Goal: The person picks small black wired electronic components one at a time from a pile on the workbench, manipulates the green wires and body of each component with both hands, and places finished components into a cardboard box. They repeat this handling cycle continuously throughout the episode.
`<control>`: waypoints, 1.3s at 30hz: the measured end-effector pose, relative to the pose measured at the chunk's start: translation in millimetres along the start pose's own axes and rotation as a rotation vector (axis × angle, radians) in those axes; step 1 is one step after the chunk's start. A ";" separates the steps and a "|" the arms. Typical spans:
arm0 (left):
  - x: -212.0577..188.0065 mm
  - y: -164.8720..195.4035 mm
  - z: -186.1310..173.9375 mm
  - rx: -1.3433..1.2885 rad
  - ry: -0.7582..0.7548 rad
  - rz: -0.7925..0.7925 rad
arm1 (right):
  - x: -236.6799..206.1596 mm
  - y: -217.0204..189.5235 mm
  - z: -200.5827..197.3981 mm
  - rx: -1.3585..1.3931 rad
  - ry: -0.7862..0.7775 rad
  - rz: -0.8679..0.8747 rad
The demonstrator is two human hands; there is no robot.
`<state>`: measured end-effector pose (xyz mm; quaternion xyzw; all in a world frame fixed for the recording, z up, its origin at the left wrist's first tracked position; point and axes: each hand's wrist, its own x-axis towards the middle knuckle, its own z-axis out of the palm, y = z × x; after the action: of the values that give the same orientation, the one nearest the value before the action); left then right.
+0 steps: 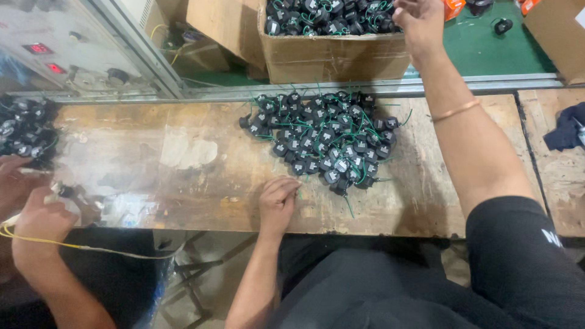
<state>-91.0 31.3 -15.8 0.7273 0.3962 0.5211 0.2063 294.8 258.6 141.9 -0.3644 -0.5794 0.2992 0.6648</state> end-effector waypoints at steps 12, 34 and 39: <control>-4.3 65.1 41.6 -0.374 -0.237 0.266 | -356.5 -59.2 53.1 -0.116 -0.682 0.365; -24.6 61.9 34.9 -0.360 -0.098 -0.019 | -375.6 -55.5 69.4 -0.246 -0.599 0.084; 12.7 29.6 0.3 -0.002 0.037 -0.063 | -368.9 -62.6 71.4 -0.195 -0.459 0.231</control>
<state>-78.2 23.5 12.7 0.7045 0.4222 0.5280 0.2160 167.6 -68.8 -5.3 -0.4130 -0.6956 0.3907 0.4392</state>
